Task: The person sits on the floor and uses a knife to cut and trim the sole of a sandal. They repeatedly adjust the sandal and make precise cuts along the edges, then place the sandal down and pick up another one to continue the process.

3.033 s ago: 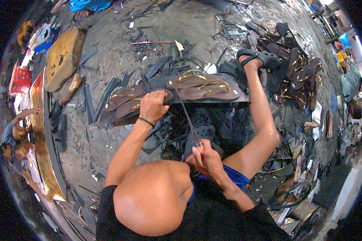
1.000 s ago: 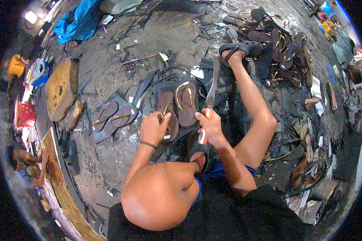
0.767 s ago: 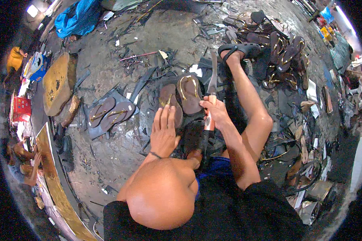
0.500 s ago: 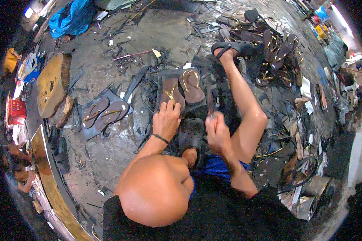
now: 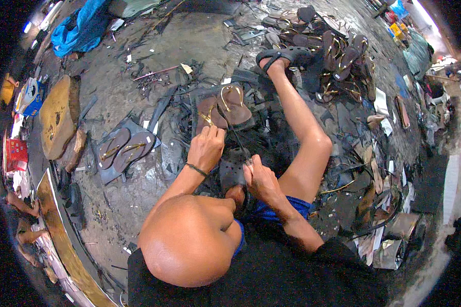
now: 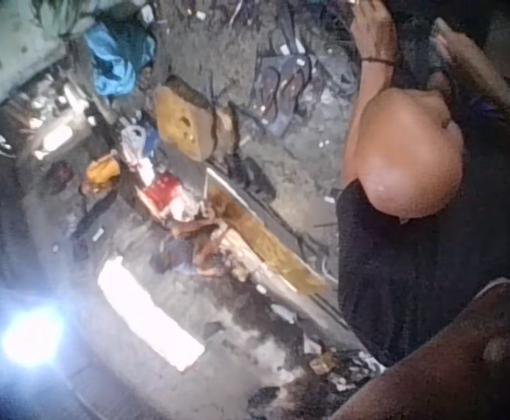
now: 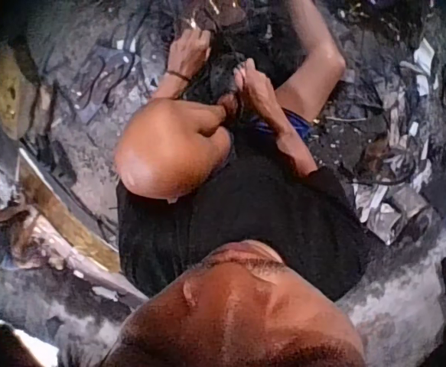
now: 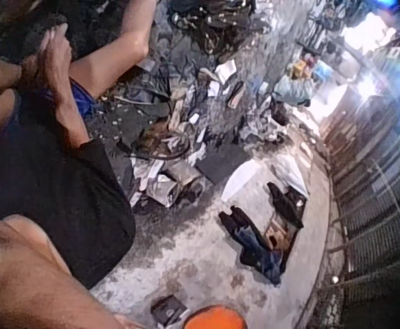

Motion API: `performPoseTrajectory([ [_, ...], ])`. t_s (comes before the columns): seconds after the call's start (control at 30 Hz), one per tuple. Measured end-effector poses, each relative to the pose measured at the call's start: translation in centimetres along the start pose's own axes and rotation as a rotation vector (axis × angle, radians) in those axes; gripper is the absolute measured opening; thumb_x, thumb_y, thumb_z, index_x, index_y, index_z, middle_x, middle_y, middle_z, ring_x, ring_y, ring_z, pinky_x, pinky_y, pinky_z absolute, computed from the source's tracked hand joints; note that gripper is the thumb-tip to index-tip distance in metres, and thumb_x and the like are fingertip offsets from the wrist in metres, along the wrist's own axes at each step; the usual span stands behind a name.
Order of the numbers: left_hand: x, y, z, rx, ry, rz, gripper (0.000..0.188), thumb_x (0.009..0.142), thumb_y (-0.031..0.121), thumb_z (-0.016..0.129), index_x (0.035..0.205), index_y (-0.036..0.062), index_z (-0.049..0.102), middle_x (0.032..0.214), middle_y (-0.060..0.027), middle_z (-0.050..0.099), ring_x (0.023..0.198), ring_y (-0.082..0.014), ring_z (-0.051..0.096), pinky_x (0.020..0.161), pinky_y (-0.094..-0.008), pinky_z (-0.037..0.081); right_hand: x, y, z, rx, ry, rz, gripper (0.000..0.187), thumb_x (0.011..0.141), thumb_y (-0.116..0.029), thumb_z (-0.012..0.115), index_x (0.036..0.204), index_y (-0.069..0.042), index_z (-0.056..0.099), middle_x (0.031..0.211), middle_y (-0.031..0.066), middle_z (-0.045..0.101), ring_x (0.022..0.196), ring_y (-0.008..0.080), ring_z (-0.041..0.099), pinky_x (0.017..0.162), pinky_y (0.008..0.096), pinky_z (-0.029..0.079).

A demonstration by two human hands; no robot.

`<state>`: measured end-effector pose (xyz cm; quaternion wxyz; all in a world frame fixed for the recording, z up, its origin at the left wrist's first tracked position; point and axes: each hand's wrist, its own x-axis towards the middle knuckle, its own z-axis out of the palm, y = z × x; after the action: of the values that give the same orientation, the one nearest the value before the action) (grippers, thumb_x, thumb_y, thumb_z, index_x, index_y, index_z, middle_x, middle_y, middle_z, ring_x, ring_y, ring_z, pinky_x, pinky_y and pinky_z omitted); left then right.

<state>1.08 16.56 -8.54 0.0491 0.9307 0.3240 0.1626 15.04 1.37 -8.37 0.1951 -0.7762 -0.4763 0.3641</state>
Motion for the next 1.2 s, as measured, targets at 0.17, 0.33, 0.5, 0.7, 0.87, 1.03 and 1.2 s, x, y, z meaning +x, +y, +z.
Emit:
performPoseTrajectory([
  [0.17,-0.3,0.2,0.5,-0.088,-0.031,0.027,0.021,0.073,0.012,0.072,0.086,0.0046,0.058,0.086,-0.0091,0.057,0.087,-0.0256,0.06,0.072,-0.0352,0.055,2.9,-0.3,0.4,-0.065,0.001,0.057,0.027,0.098,-0.025,0.051,0.106,-0.001,0.039,0.091,0.0339,0.064,0.089,0.0522,0.062,0.075,0.0587,0.049],
  [0.33,-0.1,-0.2,0.6,-0.152,-0.007,0.037,0.031,0.069,0.013,0.078,0.089,0.0038,0.057,0.087,-0.01,0.057,0.088,-0.0276,0.059,0.076,-0.0366,0.053,6.6,0.4,1.2,-0.071,0.023,0.003,0.042,0.097,-0.024,0.052,0.123,0.007,0.043,0.092,0.0314,0.066,0.09,0.0496,0.064,0.079,0.0559,0.051],
  [0.5,-0.1,-0.9,1.2,-0.193,0.009,0.044,0.034,0.068,0.013,0.08,0.091,0.0033,0.056,0.088,-0.0109,0.058,0.089,-0.0287,0.06,0.075,-0.0374,0.053,9.7,1.8,2.7,-0.105,0.033,-0.015,0.038,0.09,-0.019,0.059,0.117,0.008,0.056,0.096,0.0294,0.067,0.093,0.0469,0.065,0.083,0.0536,0.052],
  [0.7,0.4,-1.5,1.6,-0.242,0.039,0.08,0.036,0.069,0.014,0.08,0.094,0.0029,0.056,0.086,-0.0107,0.058,0.089,-0.0285,0.061,0.074,-0.0378,0.053,15.5,8.0,6.1,-0.275,0.017,-0.278,0.027,0.084,-0.017,0.067,0.106,-0.003,0.067,0.096,0.0218,0.069,0.093,0.0434,0.065,0.08,0.0481,0.055],
  [0.87,1.0,-1.5,1.4,-0.249,0.066,0.082,0.038,0.071,0.015,0.079,0.099,0.0018,0.057,0.087,-0.0109,0.058,0.088,-0.0285,0.061,0.074,-0.0381,0.053,19.4,11.3,9.5,-0.334,0.462,-0.474,0.023,0.089,-0.024,0.062,0.105,-0.009,0.069,0.091,0.0121,0.073,0.081,0.0377,0.068,0.073,0.0433,0.056],
  [1.03,0.4,-2.4,-0.1,-0.221,0.082,0.007,0.038,0.072,0.014,0.078,0.103,0.0,0.061,0.088,-0.0117,0.061,0.086,-0.0288,0.061,0.072,-0.0384,0.053,24.2,2.6,6.5,-0.148,0.582,-0.505,0.026,0.094,-0.03,0.056,0.104,-0.01,0.069,0.094,0.014,0.072,0.075,0.0356,0.069,0.071,0.042,0.057],
  [1.2,-1.6,-1.2,-7.8,-0.269,0.166,-0.059,0.034,0.076,0.012,0.079,0.105,0.001,0.066,0.083,-0.0124,0.064,0.077,-0.0305,0.062,0.069,-0.0389,0.052,27.5,3.7,9.2,0.393,0.25,-0.037,0.033,0.096,-0.035,0.053,0.103,-0.006,0.068,0.093,0.0177,0.072,0.071,0.0346,0.07,0.069,0.0414,0.057],
])
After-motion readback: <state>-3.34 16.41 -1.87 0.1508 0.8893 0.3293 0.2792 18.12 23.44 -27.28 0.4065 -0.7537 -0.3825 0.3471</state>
